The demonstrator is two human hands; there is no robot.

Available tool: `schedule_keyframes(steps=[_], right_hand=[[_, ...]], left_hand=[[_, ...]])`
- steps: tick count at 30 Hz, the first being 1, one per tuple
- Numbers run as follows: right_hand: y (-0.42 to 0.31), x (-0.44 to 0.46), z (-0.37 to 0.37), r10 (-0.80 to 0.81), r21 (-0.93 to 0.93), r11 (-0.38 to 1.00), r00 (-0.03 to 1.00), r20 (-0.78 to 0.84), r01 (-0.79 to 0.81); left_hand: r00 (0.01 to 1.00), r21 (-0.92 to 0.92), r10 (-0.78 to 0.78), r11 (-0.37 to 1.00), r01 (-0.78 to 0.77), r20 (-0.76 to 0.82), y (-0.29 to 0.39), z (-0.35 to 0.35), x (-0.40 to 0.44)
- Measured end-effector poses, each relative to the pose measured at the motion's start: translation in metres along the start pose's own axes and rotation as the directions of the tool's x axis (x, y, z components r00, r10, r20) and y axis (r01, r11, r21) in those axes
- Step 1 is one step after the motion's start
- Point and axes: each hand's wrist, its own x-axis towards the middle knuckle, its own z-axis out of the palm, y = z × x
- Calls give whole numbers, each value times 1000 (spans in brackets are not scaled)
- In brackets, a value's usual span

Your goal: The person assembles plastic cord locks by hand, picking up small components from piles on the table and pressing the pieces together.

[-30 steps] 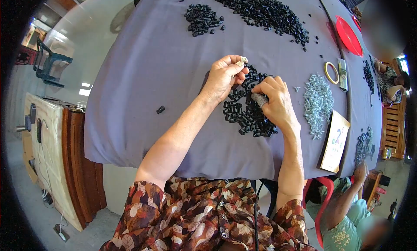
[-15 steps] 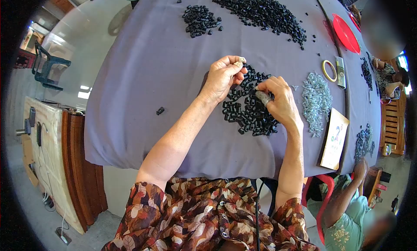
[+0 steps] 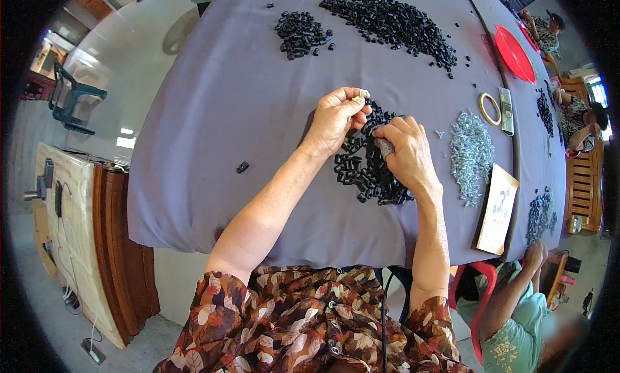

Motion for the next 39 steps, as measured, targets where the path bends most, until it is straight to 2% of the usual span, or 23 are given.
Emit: schedule_keyframes(steps=[11,14,18,22,23,26,28,32,39], right_hand=[[-3,2,4,3,-81,997,1000,10,-2],[-3,2,11,-52,-126,991,998,-47,46],[2,-3,14,-62,-82,995,995,-82,55],[4,-2,6,24,149,989,989,-143,-2],[6,-2,7,99,264,963,982,-163,-53],[8,-3,8,292,562,812,943,-158,-157],[2,-2,-1,366,698,692,923,-118,-185],[-2,-1,-4,425,808,537,905,-12,-241],[-4,0,0,431,896,390,902,28,-214]], left_hand=[[1000,20,-15,1000,15,1,2,2,-1],[1000,20,-8,1000,7,15,2,1,-1],[1000,58,-3,998,2,13,3,1,-3],[1000,60,11,998,-12,20,2,2,-3],[1000,87,11,996,-13,16,2,2,-5],[999,133,48,990,-48,7,2,6,-8],[999,72,26,997,-27,19,0,8,-10],[999,36,4,999,-5,37,0,11,-12],[997,-88,-62,994,65,41,2,16,-15]])
